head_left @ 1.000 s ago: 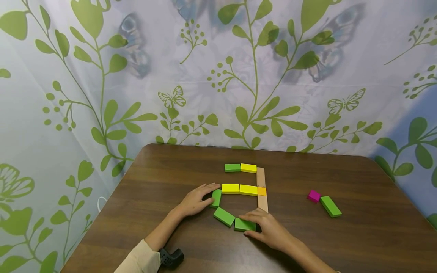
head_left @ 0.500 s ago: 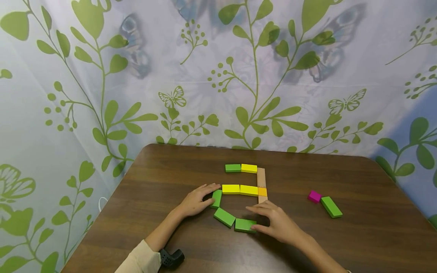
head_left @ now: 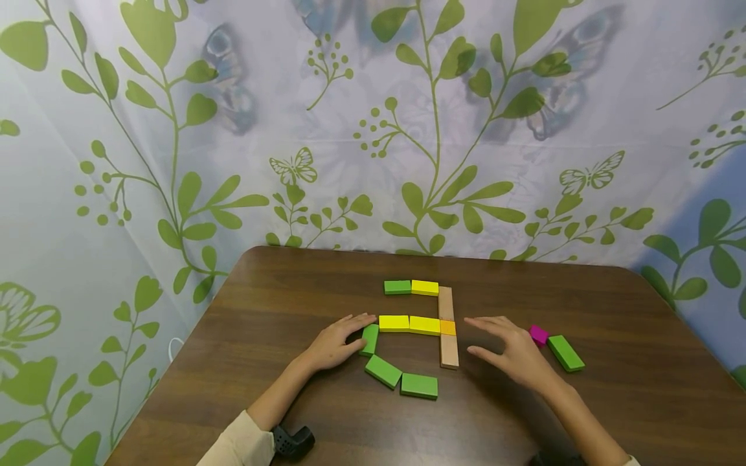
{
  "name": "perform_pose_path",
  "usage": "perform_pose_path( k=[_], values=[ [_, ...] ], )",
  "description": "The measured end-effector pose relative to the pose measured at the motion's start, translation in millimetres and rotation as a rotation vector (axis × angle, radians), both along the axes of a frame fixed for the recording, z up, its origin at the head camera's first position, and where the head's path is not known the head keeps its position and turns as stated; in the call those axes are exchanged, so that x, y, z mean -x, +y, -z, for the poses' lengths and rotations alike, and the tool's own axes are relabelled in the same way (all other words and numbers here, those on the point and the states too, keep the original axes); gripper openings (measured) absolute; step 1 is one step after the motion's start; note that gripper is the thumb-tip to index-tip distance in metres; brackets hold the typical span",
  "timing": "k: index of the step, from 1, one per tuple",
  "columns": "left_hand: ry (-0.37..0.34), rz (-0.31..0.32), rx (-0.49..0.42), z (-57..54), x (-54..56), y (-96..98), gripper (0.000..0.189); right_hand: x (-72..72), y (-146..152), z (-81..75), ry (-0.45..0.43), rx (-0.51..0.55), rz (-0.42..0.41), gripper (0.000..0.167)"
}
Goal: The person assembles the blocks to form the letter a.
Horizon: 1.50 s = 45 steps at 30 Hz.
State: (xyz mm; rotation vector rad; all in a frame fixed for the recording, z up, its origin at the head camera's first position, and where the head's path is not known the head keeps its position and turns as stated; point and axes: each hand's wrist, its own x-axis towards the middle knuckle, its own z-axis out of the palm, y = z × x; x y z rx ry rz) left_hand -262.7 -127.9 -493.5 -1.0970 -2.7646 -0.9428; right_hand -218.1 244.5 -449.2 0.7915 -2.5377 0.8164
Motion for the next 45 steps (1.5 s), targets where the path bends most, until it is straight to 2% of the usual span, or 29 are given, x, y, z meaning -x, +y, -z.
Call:
perform_pose_path(
  k=[3, 10, 19, 28, 37, 41, 45],
  values=[
    [0.001, 0.0, 0.001, 0.1, 0.0, 0.0, 0.048, 4.1, 12, -1.9, 0.007, 0.023, 0.05, 0.053],
    [0.008, 0.002, -0.002, -0.5, -0.1, 0.7, 0.049, 13.1, 40, -3.3, 0.101, 0.04, 0.145, 0.054],
    [0.005, -0.001, -0.002, -0.5, -1.1, 1.2, 0.049, 17.3, 74, 9.6, 0.0, 0.06, 0.273, 0.051],
    [0.007, -0.001, -0.007, -0.5, -2.0, -0.4, 0.048, 17.8, 96, 26.0, -0.098, 0.029, 0.323, 0.054],
    [0.006, -0.005, -0.009, -1.3, -2.5, 0.3, 0.048, 16.5, 106, 30.5, -0.176, -0.035, 0.365, 0.056],
    [-0.001, -0.007, -0.008, -1.3, -2.3, 0.5, 0.048, 14.5, 105, 31.4, -0.188, -0.053, 0.37, 0.054],
    [-0.004, -0.007, 0.001, 0.1, -1.4, 0.5, 0.048, 12.4, 103, 31.8, -0.162, -0.057, 0.381, 0.05]
  ],
)
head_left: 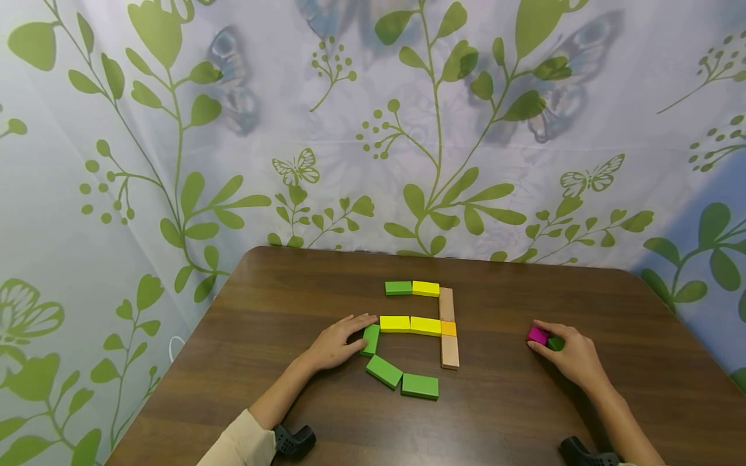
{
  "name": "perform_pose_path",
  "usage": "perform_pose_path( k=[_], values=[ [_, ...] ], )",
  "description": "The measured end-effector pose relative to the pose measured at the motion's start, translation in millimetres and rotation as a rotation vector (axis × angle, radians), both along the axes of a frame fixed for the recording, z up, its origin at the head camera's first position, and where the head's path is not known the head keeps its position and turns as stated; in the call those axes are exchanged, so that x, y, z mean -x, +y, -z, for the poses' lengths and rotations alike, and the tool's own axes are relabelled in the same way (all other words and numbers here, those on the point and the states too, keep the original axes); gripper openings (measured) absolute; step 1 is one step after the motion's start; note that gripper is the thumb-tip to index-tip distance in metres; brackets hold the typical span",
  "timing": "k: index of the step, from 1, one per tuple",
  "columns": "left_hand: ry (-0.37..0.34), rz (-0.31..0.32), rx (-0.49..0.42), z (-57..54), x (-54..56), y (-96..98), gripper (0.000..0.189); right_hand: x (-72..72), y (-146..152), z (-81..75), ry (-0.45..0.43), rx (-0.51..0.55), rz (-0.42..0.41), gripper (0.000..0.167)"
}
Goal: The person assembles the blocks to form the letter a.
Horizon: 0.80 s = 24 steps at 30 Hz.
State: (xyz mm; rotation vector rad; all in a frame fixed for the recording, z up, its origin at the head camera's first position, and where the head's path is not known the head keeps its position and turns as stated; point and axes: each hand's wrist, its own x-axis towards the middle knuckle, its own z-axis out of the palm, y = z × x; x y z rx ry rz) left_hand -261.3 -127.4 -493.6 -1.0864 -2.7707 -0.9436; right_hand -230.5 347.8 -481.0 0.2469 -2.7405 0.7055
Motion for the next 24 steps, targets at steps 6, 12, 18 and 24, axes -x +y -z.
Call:
perform_pose_path(
  k=[6, 12, 18, 24],
  values=[
    [0.002, 0.004, 0.004, 1.4, 1.3, -0.3, 0.049, -2.1, -4, 0.4, 0.041, -0.018, 0.008, 0.042],
    [0.001, 0.001, 0.003, 1.3, 1.9, -0.1, 0.048, -3.2, -7, 0.7, 0.087, -0.007, -0.009, 0.04],
    [0.0, -0.001, 0.002, 0.6, 1.8, 0.3, 0.048, -4.7, -20, -0.2, 0.16, 0.033, -0.047, 0.039],
    [0.002, -0.001, 0.0, 0.8, 1.6, 0.1, 0.048, -8.2, -39, -2.0, 0.225, 0.037, -0.108, 0.039]
  ],
)
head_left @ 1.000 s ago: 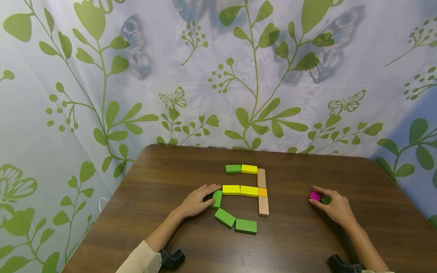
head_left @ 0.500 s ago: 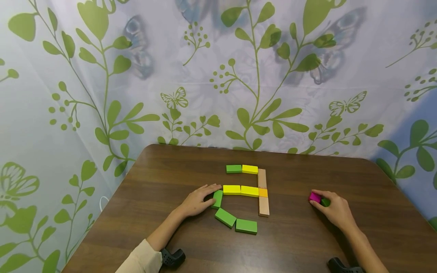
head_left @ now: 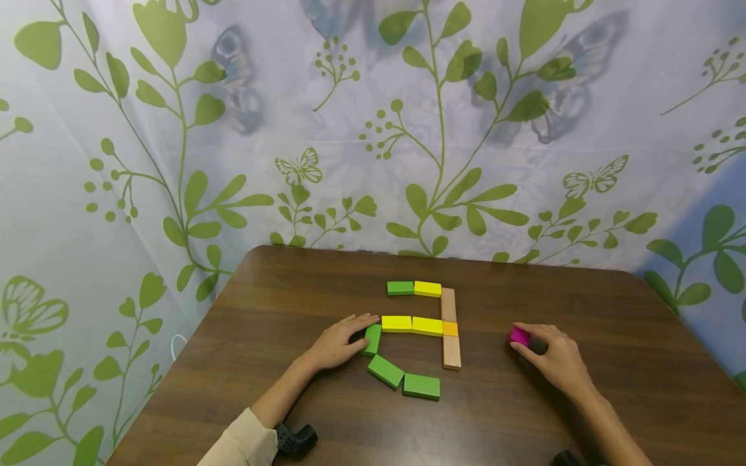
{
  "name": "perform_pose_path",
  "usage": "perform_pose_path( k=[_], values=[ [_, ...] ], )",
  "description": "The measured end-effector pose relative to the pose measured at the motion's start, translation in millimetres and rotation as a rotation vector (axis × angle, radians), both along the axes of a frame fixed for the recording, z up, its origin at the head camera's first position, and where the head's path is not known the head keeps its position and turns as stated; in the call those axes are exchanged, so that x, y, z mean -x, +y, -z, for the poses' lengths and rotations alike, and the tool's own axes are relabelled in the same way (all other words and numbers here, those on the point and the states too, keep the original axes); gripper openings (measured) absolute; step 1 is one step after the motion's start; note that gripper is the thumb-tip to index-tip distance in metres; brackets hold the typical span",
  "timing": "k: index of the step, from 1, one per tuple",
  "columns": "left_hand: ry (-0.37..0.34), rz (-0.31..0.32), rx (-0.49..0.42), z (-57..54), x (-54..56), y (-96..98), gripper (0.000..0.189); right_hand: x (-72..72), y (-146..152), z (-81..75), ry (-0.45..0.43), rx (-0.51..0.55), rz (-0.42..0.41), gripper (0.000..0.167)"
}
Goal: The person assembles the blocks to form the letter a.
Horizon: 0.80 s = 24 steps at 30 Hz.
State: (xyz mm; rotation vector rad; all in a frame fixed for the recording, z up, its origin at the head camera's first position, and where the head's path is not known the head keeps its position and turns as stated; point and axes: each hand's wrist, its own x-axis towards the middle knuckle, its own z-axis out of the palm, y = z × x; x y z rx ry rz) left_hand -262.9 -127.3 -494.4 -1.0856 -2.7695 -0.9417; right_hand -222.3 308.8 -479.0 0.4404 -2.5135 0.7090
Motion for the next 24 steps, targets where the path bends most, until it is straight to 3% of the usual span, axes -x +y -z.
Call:
perform_pose_path(
  k=[4, 14, 24],
  values=[
    [0.005, 0.0, -0.002, 0.0, 0.2, -0.1, 0.048, -4.2, -13, 1.0, 0.034, -0.025, -0.04, 0.041],
    [0.002, 0.002, -0.002, 0.4, -0.1, 0.0, 0.048, -21.6, -41, 8.8, -0.036, -0.045, -0.119, 0.039],
    [-0.001, 0.0, 0.003, -0.2, -0.2, -0.1, 0.048, -34.7, -59, 10.1, -0.038, -0.049, -0.172, 0.037]
  ],
)
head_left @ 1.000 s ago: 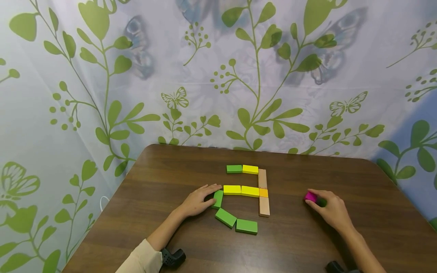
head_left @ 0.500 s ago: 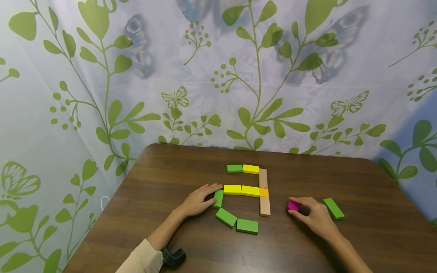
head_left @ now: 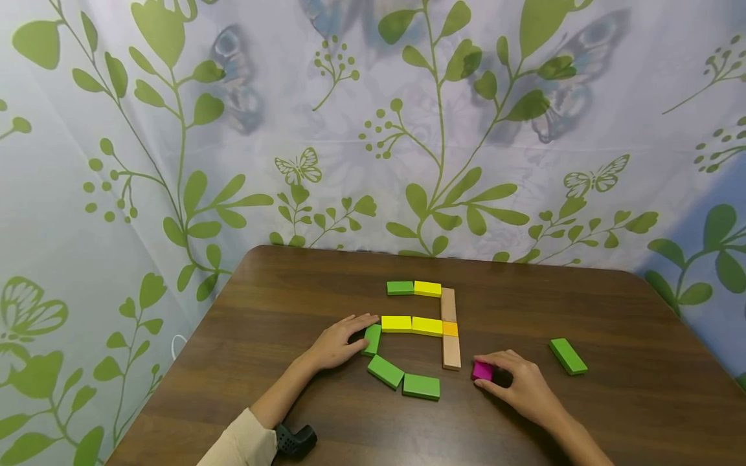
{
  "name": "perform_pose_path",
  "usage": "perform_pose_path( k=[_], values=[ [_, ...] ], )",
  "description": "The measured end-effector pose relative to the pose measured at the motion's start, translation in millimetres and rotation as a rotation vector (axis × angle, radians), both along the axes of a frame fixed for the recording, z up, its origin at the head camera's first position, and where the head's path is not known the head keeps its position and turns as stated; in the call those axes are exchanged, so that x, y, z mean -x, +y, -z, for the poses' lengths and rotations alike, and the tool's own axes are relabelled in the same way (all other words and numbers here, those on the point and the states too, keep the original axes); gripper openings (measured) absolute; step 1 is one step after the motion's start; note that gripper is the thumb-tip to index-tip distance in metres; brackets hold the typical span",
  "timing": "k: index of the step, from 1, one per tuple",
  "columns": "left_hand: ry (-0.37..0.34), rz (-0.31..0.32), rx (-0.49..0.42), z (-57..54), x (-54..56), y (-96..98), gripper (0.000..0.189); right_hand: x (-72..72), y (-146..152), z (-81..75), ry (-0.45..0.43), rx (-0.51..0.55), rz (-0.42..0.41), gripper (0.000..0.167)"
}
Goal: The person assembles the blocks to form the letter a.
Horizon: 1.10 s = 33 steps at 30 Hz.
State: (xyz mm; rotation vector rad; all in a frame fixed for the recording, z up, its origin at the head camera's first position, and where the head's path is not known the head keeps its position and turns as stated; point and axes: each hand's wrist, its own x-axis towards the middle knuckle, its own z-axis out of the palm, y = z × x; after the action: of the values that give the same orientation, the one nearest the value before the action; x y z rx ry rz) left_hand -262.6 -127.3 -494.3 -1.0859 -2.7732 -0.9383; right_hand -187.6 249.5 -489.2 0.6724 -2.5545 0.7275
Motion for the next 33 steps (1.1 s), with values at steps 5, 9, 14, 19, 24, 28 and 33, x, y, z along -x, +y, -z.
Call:
perform_pose_path(
  k=[5, 9, 14, 19, 24, 28, 33],
  values=[
    [-0.003, -0.003, 0.004, 0.0, -0.5, -0.4, 0.048, -5.4, -6, 2.4, 0.018, 0.02, -0.033, 0.037],
    [-0.005, -0.004, 0.003, 0.3, -0.8, -0.5, 0.049, -7.6, -6, 3.5, -0.02, 0.041, -0.068, 0.042],
    [0.0, 0.005, -0.006, 0.3, -0.6, 0.2, 0.048, -6.0, 5, 2.7, -0.119, 0.087, -0.116, 0.047],
    [0.0, 0.005, -0.006, -0.2, -0.1, 0.2, 0.048, -3.1, 18, 1.4, -0.176, 0.123, -0.202, 0.044],
    [-0.001, 0.003, -0.003, -0.2, -0.1, 0.1, 0.048, -1.4, 21, 1.3, -0.196, 0.132, -0.278, 0.036],
    [0.001, 0.002, -0.001, 0.0, -0.2, -0.2, 0.048, -1.1, 17, 1.2, -0.168, 0.138, -0.33, 0.034],
    [0.003, 0.0, -0.004, 0.1, -0.1, -0.3, 0.048, -2.3, 6, 2.0, -0.123, 0.147, -0.346, 0.033]
  ],
)
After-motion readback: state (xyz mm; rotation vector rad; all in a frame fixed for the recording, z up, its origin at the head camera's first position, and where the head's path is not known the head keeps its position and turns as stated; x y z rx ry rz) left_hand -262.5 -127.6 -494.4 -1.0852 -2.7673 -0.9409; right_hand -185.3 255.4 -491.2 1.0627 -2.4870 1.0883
